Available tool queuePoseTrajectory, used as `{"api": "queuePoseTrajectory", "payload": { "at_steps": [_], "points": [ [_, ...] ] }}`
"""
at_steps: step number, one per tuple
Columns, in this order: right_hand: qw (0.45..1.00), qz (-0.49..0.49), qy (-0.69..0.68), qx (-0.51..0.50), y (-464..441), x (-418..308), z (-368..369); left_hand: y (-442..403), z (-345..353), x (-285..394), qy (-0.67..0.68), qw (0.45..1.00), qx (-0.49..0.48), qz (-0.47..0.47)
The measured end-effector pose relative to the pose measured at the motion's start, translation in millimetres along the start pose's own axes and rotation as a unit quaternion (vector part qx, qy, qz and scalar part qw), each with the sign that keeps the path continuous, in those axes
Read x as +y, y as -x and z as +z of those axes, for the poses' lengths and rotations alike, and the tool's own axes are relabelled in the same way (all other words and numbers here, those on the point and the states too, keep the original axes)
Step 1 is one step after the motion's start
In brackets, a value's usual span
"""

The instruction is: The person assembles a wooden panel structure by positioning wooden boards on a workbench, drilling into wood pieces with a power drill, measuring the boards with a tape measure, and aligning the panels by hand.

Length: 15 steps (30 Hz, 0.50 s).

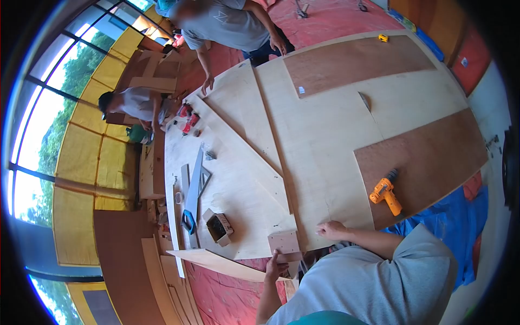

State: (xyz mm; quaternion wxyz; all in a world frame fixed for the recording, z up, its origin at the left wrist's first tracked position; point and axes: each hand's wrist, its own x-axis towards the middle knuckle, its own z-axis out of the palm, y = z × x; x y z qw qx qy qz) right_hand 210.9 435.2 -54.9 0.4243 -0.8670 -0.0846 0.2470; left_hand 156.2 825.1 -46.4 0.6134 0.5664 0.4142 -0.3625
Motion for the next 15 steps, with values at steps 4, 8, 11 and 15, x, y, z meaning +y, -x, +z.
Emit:
{"api": "queuePoseTrajectory", "payload": {
  "at_steps": [4,8,11,15],
  "points": [
    [0.999,-0.017,0.002,-0.028,27.5,15.3,-10.9,-2.7,-4.3,-0.4,0.005,1.0,-0.014,0.006],
    [0.992,0.052,0.056,-0.097,10.5,5.4,-40.8,-18.7,-15.2,-3.9,0.003,0.999,-0.051,-0.006],
    [0.995,0.01,0.095,-0.022,-0.4,-3.7,-47.0,-24.8,-23.3,-1.9,0.024,0.996,-0.069,-0.053],
    [0.988,0.14,-0.063,0.024,-4.4,-7.2,-41.9,-10.6,-13.6,9.3,0.021,0.996,-0.078,-0.031]
  ]
}}
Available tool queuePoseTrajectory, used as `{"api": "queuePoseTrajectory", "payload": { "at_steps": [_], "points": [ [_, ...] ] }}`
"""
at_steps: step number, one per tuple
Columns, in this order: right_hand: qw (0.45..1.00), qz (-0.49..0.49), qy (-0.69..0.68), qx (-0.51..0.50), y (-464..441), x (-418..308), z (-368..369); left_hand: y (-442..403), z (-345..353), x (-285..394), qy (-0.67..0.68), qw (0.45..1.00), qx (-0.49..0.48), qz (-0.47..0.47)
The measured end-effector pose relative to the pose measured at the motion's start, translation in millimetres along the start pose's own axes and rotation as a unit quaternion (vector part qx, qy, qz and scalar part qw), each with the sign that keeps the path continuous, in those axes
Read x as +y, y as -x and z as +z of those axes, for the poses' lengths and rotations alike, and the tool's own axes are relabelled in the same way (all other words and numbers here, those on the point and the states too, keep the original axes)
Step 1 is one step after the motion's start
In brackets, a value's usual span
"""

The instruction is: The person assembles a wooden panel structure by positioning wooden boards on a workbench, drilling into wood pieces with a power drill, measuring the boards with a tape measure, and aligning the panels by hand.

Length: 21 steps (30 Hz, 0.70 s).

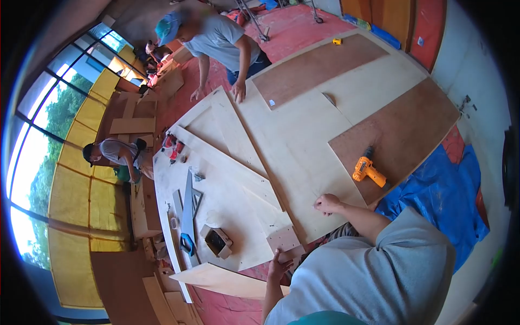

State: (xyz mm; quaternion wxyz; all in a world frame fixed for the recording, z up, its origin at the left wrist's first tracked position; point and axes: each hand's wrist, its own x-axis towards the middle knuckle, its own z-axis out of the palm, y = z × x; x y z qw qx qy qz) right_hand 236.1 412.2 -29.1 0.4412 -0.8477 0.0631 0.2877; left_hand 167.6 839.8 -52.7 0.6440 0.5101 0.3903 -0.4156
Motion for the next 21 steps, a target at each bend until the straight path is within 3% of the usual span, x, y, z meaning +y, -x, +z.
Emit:
{"api": "queuePoseTrajectory", "payload": {
  "at_steps": [2,5,9,11,14,21],
  "points": [
    [0.979,0.09,-0.139,0.118,0.7,-6.1,12.9,-2.7,-4.6,-1.5,-0.009,1.0,-0.008,0.012],
    [0.979,0.099,-0.064,0.167,1.3,-13.0,28.2,1.4,-7.0,-8.1,-0.031,0.999,-0.022,0.04],
    [0.98,0.075,-0.016,0.184,6.4,-3.4,41.8,14.3,7.3,-7.5,0.014,0.995,-0.018,0.096],
    [0.973,0.111,-0.105,0.171,18.1,1.5,52.3,13.1,8.0,-10.1,0.025,0.989,-0.009,0.143],
    [0.96,0.103,-0.096,0.241,25.4,24.7,74.8,17.8,5.7,-5.5,0.008,0.99,-0.012,0.143],
    [0.958,0.099,-0.1,0.25,32.9,22.9,82.7,24.3,5.0,0.5,-0.01,0.993,0.001,0.118]
  ]
}}
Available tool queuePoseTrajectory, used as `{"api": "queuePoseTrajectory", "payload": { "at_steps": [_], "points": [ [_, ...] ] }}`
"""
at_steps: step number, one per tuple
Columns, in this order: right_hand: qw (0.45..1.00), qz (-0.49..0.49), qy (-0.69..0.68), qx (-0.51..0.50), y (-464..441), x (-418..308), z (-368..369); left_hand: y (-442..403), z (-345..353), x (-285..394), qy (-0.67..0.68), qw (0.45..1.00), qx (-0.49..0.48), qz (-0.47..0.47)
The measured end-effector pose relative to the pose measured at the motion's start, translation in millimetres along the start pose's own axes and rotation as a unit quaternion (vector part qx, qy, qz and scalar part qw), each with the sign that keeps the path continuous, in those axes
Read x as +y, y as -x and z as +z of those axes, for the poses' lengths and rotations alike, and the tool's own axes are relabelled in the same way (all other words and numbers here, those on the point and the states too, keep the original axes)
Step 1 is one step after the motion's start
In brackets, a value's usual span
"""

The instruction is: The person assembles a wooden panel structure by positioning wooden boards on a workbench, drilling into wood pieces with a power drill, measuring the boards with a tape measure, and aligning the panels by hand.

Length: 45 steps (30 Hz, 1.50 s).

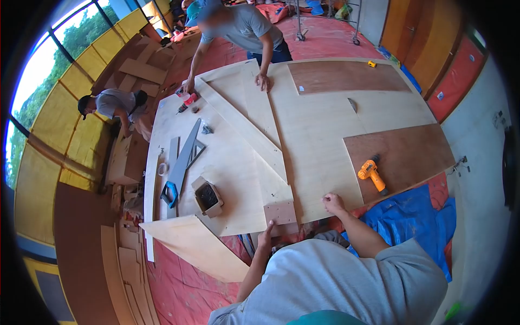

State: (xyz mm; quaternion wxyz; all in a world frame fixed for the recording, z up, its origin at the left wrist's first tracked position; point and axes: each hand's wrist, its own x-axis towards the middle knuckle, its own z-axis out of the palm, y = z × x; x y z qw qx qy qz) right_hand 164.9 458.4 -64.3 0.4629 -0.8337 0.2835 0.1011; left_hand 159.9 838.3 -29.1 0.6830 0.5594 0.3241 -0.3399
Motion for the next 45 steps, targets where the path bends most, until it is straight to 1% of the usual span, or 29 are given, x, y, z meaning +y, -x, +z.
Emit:
{"api": "queuePoseTrajectory", "payload": {
  "at_steps": [1,5,7,10,14,17,19,20,22,23,24,27,28,29,31,32,33,35,36,37,39,41,44,45],
  "points": [
    [1.0,0.005,0.002,-0.002,-0.9,-0.2,-0.1,2.5,-0.1,0.0,0.0,1.0,-0.008,0.0],
    [0.999,0.013,0.024,-0.025,-0.6,-10.2,-8.9,8.4,5.1,3.0,0.023,0.999,0.03,0.008],
    [0.999,0.008,0.026,-0.044,-2.4,-14.0,-9.8,7.4,4.4,2.2,0.019,0.999,0.033,0.002],
    [0.997,0.019,-0.009,-0.074,3.7,-23.4,-20.6,7.2,7.0,-0.5,0.025,0.998,0.054,0.009],
    [0.994,0.033,-0.029,-0.1,-11.2,-13.5,-21.3,2.8,12.0,-5.0,0.054,0.995,0.077,0.02],
    [0.99,0.045,-0.05,-0.126,-17.4,-9.8,-24.9,2.0,5.3,-6.5,0.082,0.993,0.086,0.01],
    [0.988,0.033,-0.039,-0.146,-21.3,-8.6,-26.0,5.2,-1.4,-2.2,0.049,0.996,0.077,0.005],
    [0.987,0.036,-0.042,-0.148,-21.5,-7.4,-27.8,7.6,-1.0,-1.3,0.041,0.995,0.095,0.001],
    [0.982,0.04,-0.065,-0.173,-18.6,-14.0,-35.7,7.5,-5.4,-3.0,0.038,0.994,0.103,0.0],
    [0.982,0.043,-0.072,-0.168,-17.5,-17.8,-39.3,5.3,-8.1,-3.3,0.039,0.993,0.109,0.001],
    [0.98,0.045,-0.072,-0.179,-16.4,-19.7,-42.1,0.1,-12.6,-7.1,0.057,0.989,0.134,0.001],
    [0.976,0.049,-0.075,-0.196,-15.9,-20.8,-47.9,7.0,-25.4,0.7,0.06,0.987,0.149,0.007],
    [0.975,0.047,-0.07,-0.206,-15.9,-20.6,-49.5,13.8,-27.5,4.1,0.048,0.988,0.143,0.023],
    [0.975,0.054,-0.076,-0.202,-16.4,-20.9,-50.7,16.2,-28.3,8.4,0.04,0.989,0.14,0.02],
    [0.971,0.042,-0.067,-0.226,-19.5,-19.3,-53.0,11.7,-35.6,5.4,0.045,0.992,0.112,0.027],
    [0.971,0.038,-0.065,-0.225,-19.2,-18.5,-52.2,5.9,-41.2,2.8,0.069,0.994,0.087,0.022],
    [0.973,0.046,-0.072,-0.216,-18.9,-17.2,-51.8,6.4,-39.3,2.6,0.058,0.995,0.079,0.017],
    [0.97,0.04,-0.079,-0.227,-18.4,-16.8,-51.5,7.8,-33.7,6.2,0.089,0.991,0.096,0.026],
    [0.97,0.04,-0.081,-0.227,-17.4,-17.2,-52.3,1.0,-38.7,0.9,0.107,0.991,0.078,0.027],
    [0.971,0.048,-0.089,-0.217,-15.9,-16.2,-51.6,-4.2,-43.5,-2.7,0.096,0.993,0.07,0.022],
    [0.969,0.026,-0.099,-0.224,-16.1,-13.5,-53.7,-16.8,-50.9,-9.5,0.121,0.99,0.071,0.011],
    [0.97,0.024,-0.098,-0.221,-17.3,-10.5,-53.1,-26.3,-54.3,-11.4,0.105,0.992,0.063,0.01],
    [0.973,0.007,-0.071,-0.218,-17.8,-3.4,-47.2,-17.9,-53.1,-8.7,0.076,0.992,0.096,-0.002],
    [0.981,-0.025,-0.05,-0.185,-16.6,-3.9,-47.3,-19.0,-53.8,-7.3,0.074,0.992,0.098,-0.008]
  ]
}}
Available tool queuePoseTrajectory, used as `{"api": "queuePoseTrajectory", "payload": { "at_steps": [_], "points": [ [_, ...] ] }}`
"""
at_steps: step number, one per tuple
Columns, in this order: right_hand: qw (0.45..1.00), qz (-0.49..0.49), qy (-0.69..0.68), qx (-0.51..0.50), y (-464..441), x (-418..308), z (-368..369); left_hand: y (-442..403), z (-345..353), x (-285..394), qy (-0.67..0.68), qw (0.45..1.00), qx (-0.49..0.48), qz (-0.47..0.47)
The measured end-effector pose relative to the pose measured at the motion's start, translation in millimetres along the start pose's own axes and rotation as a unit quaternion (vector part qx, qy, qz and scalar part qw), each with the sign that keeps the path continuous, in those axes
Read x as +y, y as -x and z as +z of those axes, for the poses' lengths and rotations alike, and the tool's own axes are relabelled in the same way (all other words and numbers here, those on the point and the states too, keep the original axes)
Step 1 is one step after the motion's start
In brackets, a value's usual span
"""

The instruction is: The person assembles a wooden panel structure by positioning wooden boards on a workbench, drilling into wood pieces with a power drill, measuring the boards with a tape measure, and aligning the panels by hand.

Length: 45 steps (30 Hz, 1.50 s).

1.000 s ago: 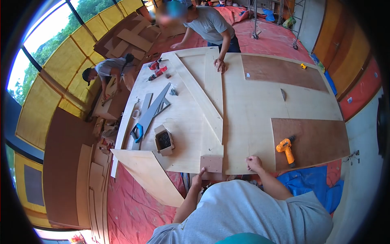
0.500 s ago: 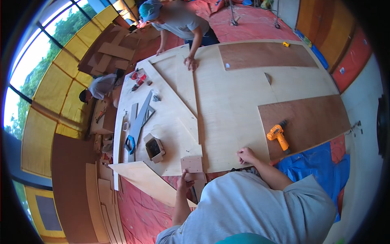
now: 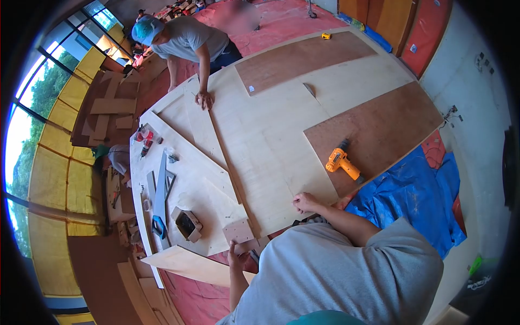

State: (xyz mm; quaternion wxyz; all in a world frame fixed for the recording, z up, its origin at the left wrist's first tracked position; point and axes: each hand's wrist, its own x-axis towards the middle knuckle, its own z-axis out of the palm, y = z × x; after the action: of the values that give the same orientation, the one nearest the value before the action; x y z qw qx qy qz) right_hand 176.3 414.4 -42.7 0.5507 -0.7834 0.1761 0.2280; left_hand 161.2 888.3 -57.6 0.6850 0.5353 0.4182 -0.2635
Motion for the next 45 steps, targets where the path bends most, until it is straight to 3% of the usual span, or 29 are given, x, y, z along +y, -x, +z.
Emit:
{"api": "queuePoseTrajectory", "payload": {
  "at_steps": [6,11,13,15,16,17,19,21,25,28,30,34,40,43,45],
  "points": [
    [0.989,-0.065,0.021,0.13,8.1,6.1,-32.2,1.4,2.0,1.6,-0.003,0.999,0.039,-0.008],
    [0.945,-0.151,0.037,0.286,9.5,26.4,-87.1,10.4,7.6,6.0,-0.024,1.0,0.012,-0.002],
    [0.931,-0.128,0.043,0.34,34.1,0.9,-121.4,10.0,8.4,4.5,-0.029,0.999,0.02,0.0],
    [0.891,-0.18,0.039,0.416,27.7,18.7,-152.7,11.2,12.1,2.8,-0.03,0.999,0.034,0.002],
    [0.897,-0.106,0.047,0.426,34.2,9.5,-168.1,9.2,10.9,-0.8,-0.036,0.998,0.042,0.004],
    [0.893,-0.11,0.06,0.433,25.1,22.4,-180.8,5.8,9.8,-2.7,-0.034,0.998,0.043,0.0],
    [0.894,-0.118,0.081,0.425,16.9,49.8,-206.2,-0.9,9.6,-5.1,-0.019,0.998,0.053,-0.006],
    [0.907,-0.06,0.162,0.385,16.1,63.4,-216.5,1.8,14.6,-8.8,-0.021,0.996,0.09,0.01],
    [0.944,0.017,0.152,0.293,19.7,73.8,-214.5,-8.1,14.5,-19.2,-0.031,0.992,0.122,0.019],
    [0.937,0.04,0.208,0.279,27.8,70.5,-209.9,6.4,32.6,-20.4,-0.022,0.99,0.129,0.06],
    [0.912,0.032,0.252,0.322,31.7,70.7,-209.5,22.4,48.8,-10.6,-0.011,0.987,0.15,0.062],
    [0.92,0.064,0.266,0.28,33.9,44.3,-221.1,11.8,51.5,-12.7,0.029,0.981,0.184,0.06],
    [0.932,0.032,0.239,0.27,24.4,63.1,-228.0,9.9,60.1,-13.8,0.044,0.977,0.197,0.07],
    [0.924,-0.028,0.23,0.303,25.4,78.5,-224.3,18.7,74.1,-8.4,0.017,0.957,0.28,0.079],
    [0.921,-0.029,0.234,0.311,23.5,81.7,-224.2,20.5,69.3,-3.4,-0.045,0.955,0.279,0.092]
  ]
}}
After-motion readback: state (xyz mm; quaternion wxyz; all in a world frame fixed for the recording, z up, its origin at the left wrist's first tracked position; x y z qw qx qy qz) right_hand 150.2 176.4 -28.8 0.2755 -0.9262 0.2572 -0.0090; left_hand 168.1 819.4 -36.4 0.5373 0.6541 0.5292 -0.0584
